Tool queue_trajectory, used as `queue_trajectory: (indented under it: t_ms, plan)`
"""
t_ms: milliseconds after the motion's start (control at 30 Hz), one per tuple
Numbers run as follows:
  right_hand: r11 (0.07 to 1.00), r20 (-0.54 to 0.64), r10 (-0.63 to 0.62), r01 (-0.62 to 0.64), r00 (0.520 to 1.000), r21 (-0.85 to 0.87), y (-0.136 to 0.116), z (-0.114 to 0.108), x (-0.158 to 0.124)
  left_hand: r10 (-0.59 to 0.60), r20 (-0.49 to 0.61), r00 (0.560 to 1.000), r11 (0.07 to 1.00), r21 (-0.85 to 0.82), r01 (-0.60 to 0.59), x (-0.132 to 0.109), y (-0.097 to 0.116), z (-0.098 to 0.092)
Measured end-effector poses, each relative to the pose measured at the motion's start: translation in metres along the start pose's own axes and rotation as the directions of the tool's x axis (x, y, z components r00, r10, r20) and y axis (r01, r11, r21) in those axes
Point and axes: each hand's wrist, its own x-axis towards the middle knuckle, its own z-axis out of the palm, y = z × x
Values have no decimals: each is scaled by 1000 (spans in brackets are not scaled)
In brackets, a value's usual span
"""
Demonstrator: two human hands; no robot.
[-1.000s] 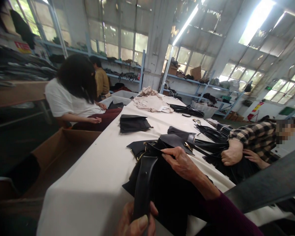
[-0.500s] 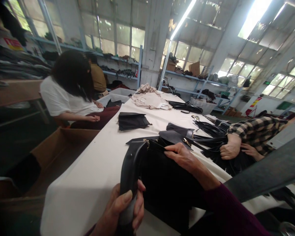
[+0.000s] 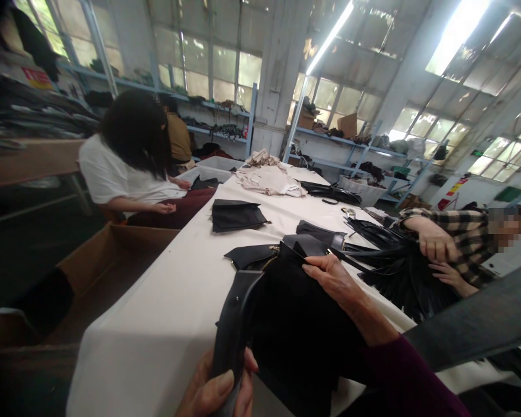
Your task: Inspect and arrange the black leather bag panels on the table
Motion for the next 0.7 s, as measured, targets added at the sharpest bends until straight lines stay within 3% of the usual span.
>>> queue_trajectory:
  t_ms: [167,400,533,700]
  plan:
    - [1000,-5,7,-7,1000,3,-6,5,-9,-22,-28,999,999,-45,20,9,-5,-2]
    - [993,-203,63,-40,977,115,-3,-30,-17,64,-207,976,987,-134,-93,10,6,-25]
    - [991,-241,77,-46,967,129,3,-38,-13,72,-146,987,983,-156,-95,3,6,-23]
    - [991,-230,79,-51,970,125,2,-27,-13,34,-61,998,991,-131,-42,2,-1,-12]
